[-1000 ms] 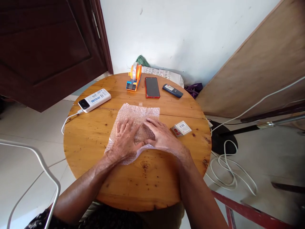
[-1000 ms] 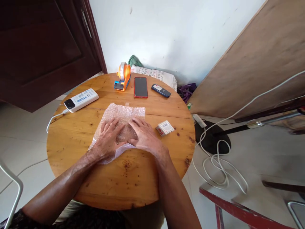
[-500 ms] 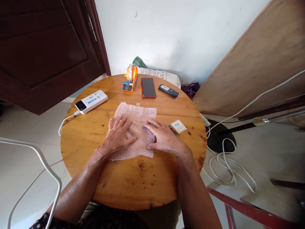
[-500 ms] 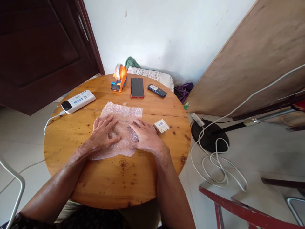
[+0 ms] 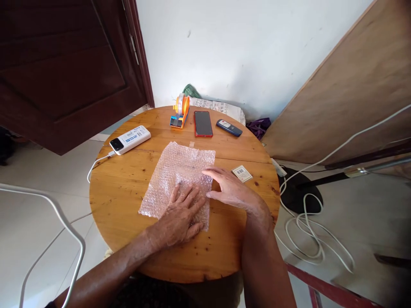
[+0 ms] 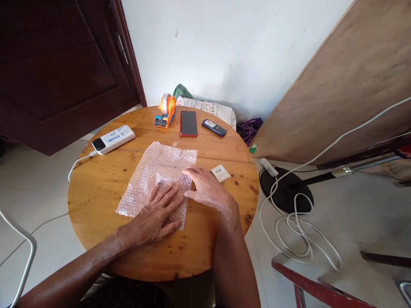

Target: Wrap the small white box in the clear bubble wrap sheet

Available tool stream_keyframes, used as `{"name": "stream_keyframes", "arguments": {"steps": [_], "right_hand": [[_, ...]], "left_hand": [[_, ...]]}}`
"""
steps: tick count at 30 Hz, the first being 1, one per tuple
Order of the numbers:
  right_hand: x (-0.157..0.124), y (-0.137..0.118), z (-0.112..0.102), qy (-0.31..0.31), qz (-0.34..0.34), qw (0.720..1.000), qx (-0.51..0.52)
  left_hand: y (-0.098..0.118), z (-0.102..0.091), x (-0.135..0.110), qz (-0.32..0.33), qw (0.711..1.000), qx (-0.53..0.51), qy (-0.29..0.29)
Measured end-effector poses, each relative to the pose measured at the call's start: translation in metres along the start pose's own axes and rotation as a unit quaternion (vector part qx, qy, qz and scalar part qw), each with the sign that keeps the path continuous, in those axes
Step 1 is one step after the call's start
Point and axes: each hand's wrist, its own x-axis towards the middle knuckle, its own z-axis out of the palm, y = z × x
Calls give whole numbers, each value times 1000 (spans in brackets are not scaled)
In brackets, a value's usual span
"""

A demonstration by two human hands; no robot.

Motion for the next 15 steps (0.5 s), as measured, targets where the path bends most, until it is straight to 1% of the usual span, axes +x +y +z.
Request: {"name": "stream_keyframes", "arguments": {"steps": [2,4,6,7,9,11,12,13,14,15], "right_hand": [[-7,-3,-11,36,-4,999,5],[-15,-2,-20,92,2,996,-10],[-23,6,-26,152,36,987,-43],[-26,12,-27,170,65,981,-62],[-33,26,-25,177,146,969,-93],[-38,37,-21,147,228,957,-103],[-39,39,-20,138,255,952,-100],[-40,38,-20,142,269,948,-90],[-40,34,-20,159,269,947,-72],[-38,27,-21,187,255,947,-49]], "left_hand": [[-4,4,0,6,1000,-1,7],[-5,6,-1,8,1000,-5,16],[-5,7,-1,9,1000,-8,25],[-5,7,-1,9,1000,-8,28],[-4,8,-1,9,999,-8,33],[-3,9,0,9,999,-9,37],[-3,9,0,9,999,-11,38],[-3,9,0,9,999,-13,40],[-3,10,0,8,999,-14,41],[-2,10,0,8,999,-16,41]]}}
